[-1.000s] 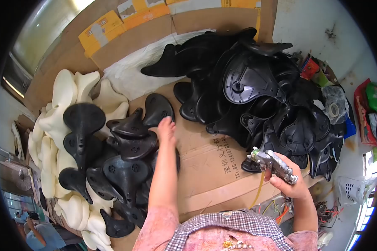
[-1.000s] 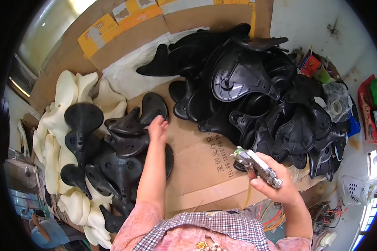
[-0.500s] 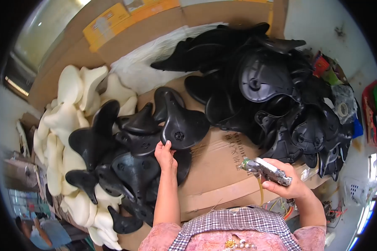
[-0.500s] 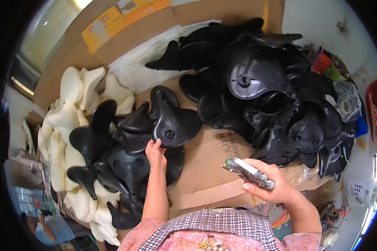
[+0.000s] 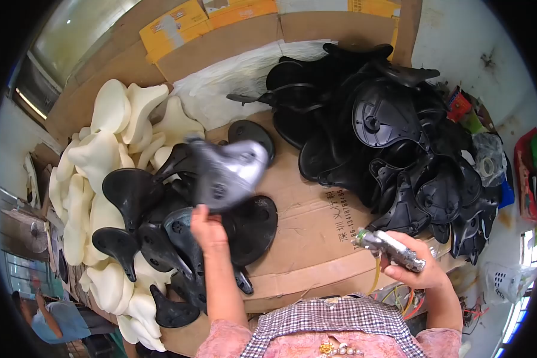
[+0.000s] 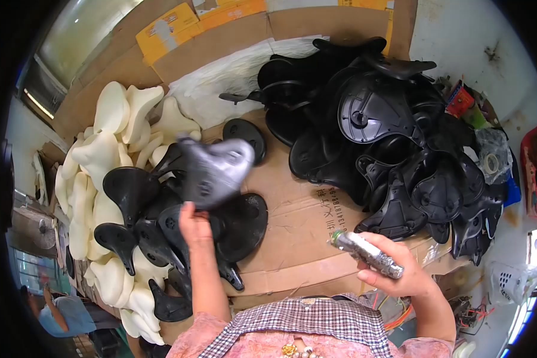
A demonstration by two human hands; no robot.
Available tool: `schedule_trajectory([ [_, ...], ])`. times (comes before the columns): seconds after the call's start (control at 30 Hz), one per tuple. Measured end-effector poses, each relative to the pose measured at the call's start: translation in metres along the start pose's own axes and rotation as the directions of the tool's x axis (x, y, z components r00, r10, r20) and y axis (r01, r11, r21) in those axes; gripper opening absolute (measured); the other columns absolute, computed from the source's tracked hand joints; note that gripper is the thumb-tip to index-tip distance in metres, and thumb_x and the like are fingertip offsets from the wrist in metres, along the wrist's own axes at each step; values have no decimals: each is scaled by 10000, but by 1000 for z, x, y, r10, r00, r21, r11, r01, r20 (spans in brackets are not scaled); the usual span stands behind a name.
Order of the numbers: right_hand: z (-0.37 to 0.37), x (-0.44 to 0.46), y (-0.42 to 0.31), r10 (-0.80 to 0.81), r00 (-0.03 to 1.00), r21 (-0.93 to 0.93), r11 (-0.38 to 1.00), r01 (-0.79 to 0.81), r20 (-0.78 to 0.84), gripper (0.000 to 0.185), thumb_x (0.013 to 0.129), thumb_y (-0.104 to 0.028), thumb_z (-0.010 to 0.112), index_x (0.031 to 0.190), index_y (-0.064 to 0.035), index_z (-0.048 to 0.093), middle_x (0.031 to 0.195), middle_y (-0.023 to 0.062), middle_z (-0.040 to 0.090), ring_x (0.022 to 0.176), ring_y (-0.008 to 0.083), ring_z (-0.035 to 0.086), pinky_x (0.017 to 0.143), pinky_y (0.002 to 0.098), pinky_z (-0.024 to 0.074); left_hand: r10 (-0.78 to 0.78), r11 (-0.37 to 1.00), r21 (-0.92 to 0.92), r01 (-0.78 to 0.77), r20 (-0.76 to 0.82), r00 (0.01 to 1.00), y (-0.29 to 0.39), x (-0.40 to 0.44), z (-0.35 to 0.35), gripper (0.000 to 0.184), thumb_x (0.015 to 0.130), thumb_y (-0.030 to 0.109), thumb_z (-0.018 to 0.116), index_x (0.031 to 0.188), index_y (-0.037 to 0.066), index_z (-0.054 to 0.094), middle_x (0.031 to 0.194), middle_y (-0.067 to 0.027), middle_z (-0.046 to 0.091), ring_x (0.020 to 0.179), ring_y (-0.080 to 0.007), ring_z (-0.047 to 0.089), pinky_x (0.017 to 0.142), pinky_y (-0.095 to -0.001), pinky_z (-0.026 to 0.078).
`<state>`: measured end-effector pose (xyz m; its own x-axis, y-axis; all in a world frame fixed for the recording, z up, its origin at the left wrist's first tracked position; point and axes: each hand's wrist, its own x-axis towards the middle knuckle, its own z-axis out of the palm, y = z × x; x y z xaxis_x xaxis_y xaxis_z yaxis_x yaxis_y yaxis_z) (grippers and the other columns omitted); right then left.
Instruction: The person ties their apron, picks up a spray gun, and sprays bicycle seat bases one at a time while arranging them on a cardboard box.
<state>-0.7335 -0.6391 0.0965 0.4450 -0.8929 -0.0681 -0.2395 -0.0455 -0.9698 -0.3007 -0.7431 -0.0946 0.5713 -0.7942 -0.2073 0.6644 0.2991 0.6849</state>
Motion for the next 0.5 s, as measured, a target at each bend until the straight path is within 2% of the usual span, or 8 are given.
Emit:
schedule_trajectory([
  [0.1,-8,8,5,-4,994,100,995,15,-108,589,796,-126,721,1308,20,469,916,59,629,817,92,588,746,253,481,129,912,-381,-149,-76,989,37,25,39,380,932,352,569,1038,-10,525,1006,-147,648,953,-306,631,821,-373,535],
  [0.13,-11,14,7,-9,989,119,993,27,-148,600,800,-145,720,1313,28,461,915,61,628,819,97,589,748,253,481,94,901,-426,-82,6,996,30,41,46,480,917,428,570,1031,-36,523,1032,-163,641,1010,-335,610,875,-401,525],
  [0.2,-17,28,8,-48,978,142,987,78,-202,634,803,-172,724,1323,50,438,921,74,626,812,115,593,747,260,486,-5,972,-228,51,200,980,-8,81,75,413,901,391,613,1019,2,540,1026,-156,638,927,-332,621,856,-408,518],
  [0.23,-19,36,5,-52,978,138,987,81,-202,634,803,-172,724,1323,50,438,921,74,626,812,115,593,747,260,486,-146,978,-122,167,160,976,-31,99,99,480,884,387,642,1151,8,516,1108,-166,605,917,-332,610,854,-421,506],
  [0.33,-27,54,-6,-112,957,161,974,160,-269,672,807,-181,734,1340,65,406,959,99,621,834,139,598,749,282,496,-298,923,268,278,37,954,-89,136,192,849,786,501,719,1363,-3,353,1244,-201,479,1013,-357,551,849,-439,481],
  [0.37,-29,58,-9,-112,954,152,976,159,-277,672,807,-181,734,1340,65,406,959,99,621,834,139,598,749,282,496,-344,872,382,307,30,939,-103,151,219,1058,749,559,723,1454,-10,176,1413,-226,349,1103,-378,524,908,-457,463],
  [0.43,-29,65,-16,-134,946,197,960,198,-296,669,806,-170,738,1336,69,407,987,114,615,841,146,601,751,285,498,-345,838,423,343,-75,936,-137,189,253,917,761,519,725,1416,34,303,1340,-205,445,1050,-354,551,894,-451,462],
  [0.5,-31,66,-20,-112,955,188,968,167,-274,649,801,-154,744,1320,66,423,1003,119,615,843,150,600,762,285,495,-224,925,269,270,-188,956,-192,269,242,648,781,359,743,1160,-115,519,1155,-187,575,952,-325,571,831,-494,480],
])
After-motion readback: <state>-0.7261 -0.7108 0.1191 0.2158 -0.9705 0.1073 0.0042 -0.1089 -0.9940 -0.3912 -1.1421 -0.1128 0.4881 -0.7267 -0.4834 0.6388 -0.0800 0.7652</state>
